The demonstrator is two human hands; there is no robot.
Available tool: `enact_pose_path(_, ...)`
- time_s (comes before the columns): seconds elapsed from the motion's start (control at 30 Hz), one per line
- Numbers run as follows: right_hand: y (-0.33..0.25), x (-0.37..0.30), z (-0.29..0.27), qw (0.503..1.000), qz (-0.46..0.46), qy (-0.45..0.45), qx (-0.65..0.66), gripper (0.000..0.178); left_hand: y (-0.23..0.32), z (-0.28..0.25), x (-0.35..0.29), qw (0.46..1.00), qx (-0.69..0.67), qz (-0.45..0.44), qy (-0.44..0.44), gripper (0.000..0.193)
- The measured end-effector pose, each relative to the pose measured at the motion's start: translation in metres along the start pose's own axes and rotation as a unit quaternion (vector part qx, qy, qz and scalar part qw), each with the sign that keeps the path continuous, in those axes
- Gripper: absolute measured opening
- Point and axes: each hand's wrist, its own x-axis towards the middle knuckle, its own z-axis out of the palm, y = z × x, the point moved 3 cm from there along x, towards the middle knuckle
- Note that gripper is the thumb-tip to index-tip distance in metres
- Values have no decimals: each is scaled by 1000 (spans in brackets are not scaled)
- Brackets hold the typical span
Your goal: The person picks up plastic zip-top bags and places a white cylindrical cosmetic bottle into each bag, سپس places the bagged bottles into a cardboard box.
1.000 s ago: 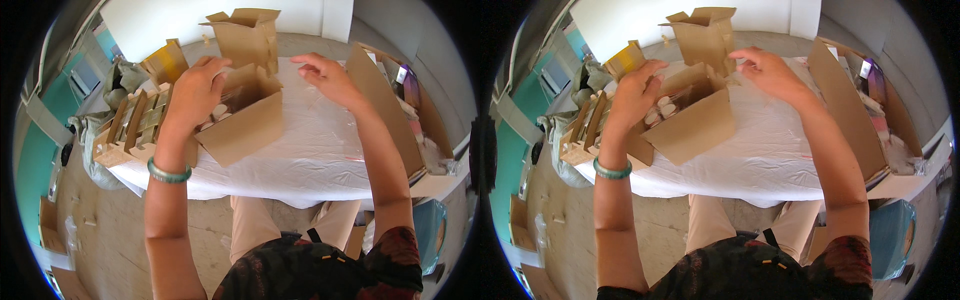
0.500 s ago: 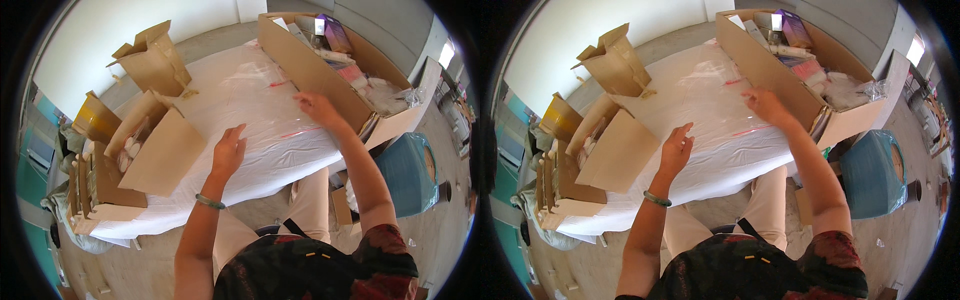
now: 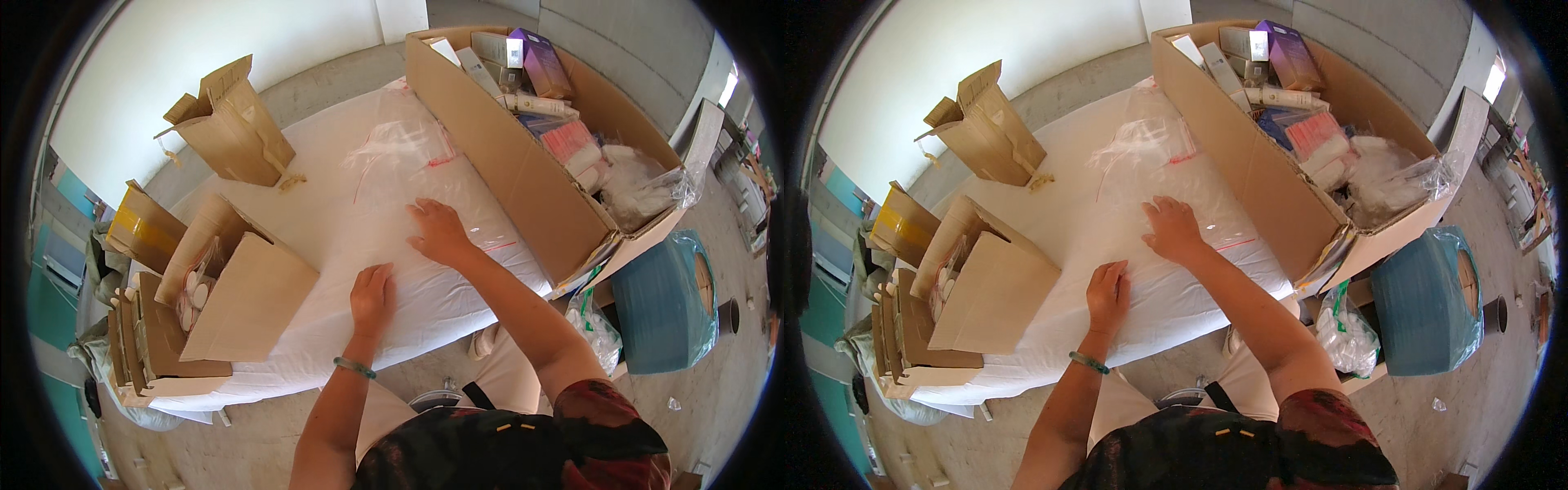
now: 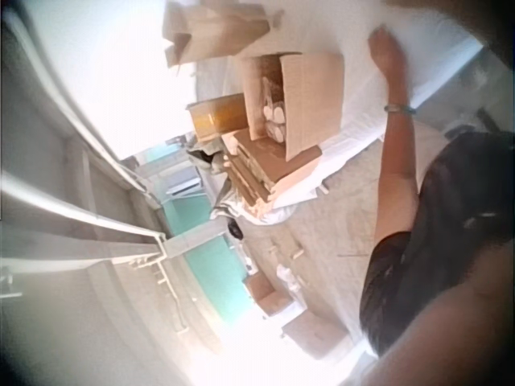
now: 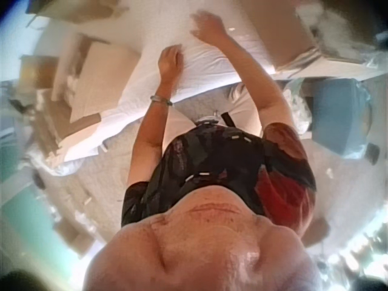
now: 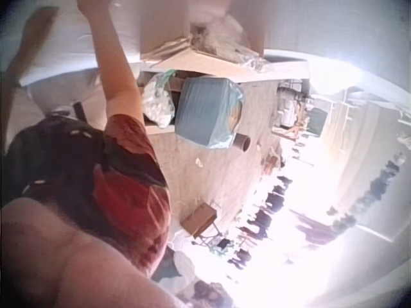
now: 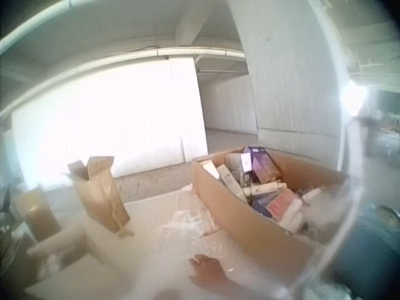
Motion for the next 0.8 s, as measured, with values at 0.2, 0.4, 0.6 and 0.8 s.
enact_pose_path(0.2,21,7,7,998,35,1,58,21,0,-4,2,998,-51,-39,-2,20)
enact_pose_path(0.4,-23,-58,-36,899,46,160,406,9,-24,-8,-9,936,-288,-198,41,38)
enact_pose_path(0.6,-16,-112,-6,927,45,73,366,9,-27,-14,8,836,-455,-305,-46,65)
enact_pose_path(0.8,-18,-112,-4,881,80,52,463,10,-32,-20,21,734,-555,-390,0,64)
